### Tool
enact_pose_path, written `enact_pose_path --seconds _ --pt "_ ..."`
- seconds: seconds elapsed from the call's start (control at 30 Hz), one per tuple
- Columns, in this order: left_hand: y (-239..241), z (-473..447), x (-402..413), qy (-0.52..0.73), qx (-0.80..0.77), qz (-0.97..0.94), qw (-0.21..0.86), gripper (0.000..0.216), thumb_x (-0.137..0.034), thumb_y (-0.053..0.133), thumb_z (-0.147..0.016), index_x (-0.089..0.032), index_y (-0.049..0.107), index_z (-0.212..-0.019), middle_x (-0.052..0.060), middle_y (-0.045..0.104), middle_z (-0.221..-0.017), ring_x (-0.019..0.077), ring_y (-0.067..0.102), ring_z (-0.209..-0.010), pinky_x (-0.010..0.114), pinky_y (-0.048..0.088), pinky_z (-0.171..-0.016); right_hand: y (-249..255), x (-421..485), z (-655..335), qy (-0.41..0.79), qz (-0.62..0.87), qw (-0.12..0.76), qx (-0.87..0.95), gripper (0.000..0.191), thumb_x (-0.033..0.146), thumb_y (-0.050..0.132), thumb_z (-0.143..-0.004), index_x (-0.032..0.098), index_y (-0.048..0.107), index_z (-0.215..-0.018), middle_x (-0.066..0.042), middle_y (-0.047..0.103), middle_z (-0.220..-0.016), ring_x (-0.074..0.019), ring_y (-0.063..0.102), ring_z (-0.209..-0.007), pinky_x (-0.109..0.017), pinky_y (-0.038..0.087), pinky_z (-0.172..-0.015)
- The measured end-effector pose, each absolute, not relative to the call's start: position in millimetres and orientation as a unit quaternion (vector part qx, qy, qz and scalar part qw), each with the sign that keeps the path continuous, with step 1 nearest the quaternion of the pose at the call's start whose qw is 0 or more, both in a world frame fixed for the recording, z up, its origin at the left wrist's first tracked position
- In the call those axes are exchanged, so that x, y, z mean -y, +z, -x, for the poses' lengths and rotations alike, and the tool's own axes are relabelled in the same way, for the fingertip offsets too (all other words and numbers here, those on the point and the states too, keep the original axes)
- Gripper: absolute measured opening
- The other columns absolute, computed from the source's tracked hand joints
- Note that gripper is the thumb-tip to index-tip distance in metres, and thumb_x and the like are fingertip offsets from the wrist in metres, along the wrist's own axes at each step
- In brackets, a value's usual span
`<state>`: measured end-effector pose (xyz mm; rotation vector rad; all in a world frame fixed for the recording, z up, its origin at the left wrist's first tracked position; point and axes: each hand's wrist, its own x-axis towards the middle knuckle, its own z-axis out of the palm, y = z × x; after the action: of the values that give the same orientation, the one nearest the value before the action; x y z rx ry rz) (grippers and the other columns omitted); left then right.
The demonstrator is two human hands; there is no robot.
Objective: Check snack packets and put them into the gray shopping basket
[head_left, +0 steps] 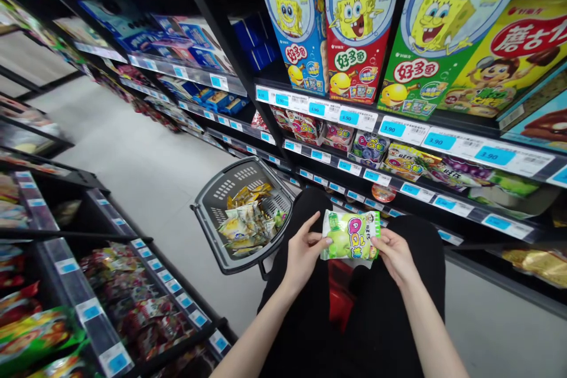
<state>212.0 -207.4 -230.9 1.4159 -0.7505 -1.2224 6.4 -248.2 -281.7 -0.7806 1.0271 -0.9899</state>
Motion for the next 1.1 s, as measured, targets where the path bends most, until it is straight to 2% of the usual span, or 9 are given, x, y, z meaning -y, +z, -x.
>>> enact_pose_path --seconds 0.07,0.17,0.27,0.33,0.6,0.73,1.1 --pt "-234.0 -214.2 209.1 -0.512 0.297 -0.603 0.535 0.062 -0.027 0.078 -0.065 -0.011 0.059 -0.122 -0.001 0.071 -0.063 0.0135 0.064 -0.059 0.023 0.050 -0.061 -283.5 248.9 -7.4 -0.461 0.346 0.665 -0.475 0.029 0.041 0.081 -0.061 0.018 0.069 -0.073 -0.003 0.068 -0.059 -0.0190 0.064 -0.055 -0.032 0.052 -0.055" --pt "-237.2 -218.2 211.5 -0.510 0.272 -0.614 0.537 0.039 -0.028 0.080 -0.061 -0.011 0.072 -0.095 0.003 0.073 -0.065 0.0166 0.066 -0.061 0.024 0.052 -0.062 -285.0 249.3 -11.1 -0.484 0.352 0.631 -0.494 0.029 0.039 0.083 -0.058 0.019 0.067 -0.070 -0.002 0.068 -0.058 -0.0170 0.062 -0.054 -0.029 0.051 -0.055" --pt "-237.5 -221.4 212.8 -0.513 0.269 -0.615 0.534 0.021 -0.026 0.082 -0.058 -0.012 0.074 -0.071 0.003 0.072 -0.061 0.0159 0.066 -0.058 0.023 0.051 -0.058 -283.1 248.8 -13.9 -0.487 0.368 0.614 -0.501 0.031 0.039 0.085 -0.054 0.018 0.066 -0.068 -0.003 0.069 -0.063 -0.0170 0.061 -0.055 -0.028 0.050 -0.053" --pt "-236.7 -222.3 213.2 -0.516 0.267 -0.613 0.535 0.017 -0.025 0.082 -0.057 -0.013 0.072 -0.064 0.002 0.071 -0.058 0.0141 0.064 -0.054 0.021 0.049 -0.055 -281.5 248.3 -14.4 -0.485 0.381 0.608 -0.500 0.032 0.040 0.085 -0.054 0.019 0.063 -0.065 -0.003 0.070 -0.065 -0.0173 0.062 -0.057 -0.028 0.051 -0.055" --pt "-238.4 -223.2 215.6 -0.535 0.214 -0.593 0.562 0.026 -0.033 0.084 -0.054 -0.012 0.073 -0.066 0.004 0.072 -0.060 0.0138 0.064 -0.052 0.021 0.049 -0.052 -279.4 246.3 -15.7 -0.473 0.411 0.600 -0.498 0.033 0.045 0.079 -0.061 0.018 0.059 -0.065 0.000 0.063 -0.060 -0.0149 0.057 -0.055 -0.026 0.047 -0.053" --pt "-238.5 -223.4 216.2 -0.546 0.194 -0.584 0.569 0.029 -0.034 0.085 -0.052 -0.012 0.073 -0.066 0.004 0.072 -0.059 0.0136 0.064 -0.050 0.021 0.049 -0.052 -275.7 245.7 -17.1 -0.477 0.405 0.602 -0.496 0.034 0.044 0.080 -0.061 0.018 0.058 -0.062 0.002 0.058 -0.055 -0.0127 0.053 -0.051 -0.024 0.044 -0.050" --pt "-239.2 -224.4 216.2 -0.565 0.221 -0.583 0.540 0.026 -0.032 0.084 -0.055 -0.012 0.069 -0.065 0.002 0.071 -0.057 0.0109 0.062 -0.050 0.018 0.046 -0.052 -277.9 244.8 -10.7 -0.481 0.374 0.624 -0.489 0.029 0.036 0.084 -0.057 0.017 0.066 -0.069 0.002 0.060 -0.058 -0.0131 0.055 -0.055 -0.025 0.045 -0.053"
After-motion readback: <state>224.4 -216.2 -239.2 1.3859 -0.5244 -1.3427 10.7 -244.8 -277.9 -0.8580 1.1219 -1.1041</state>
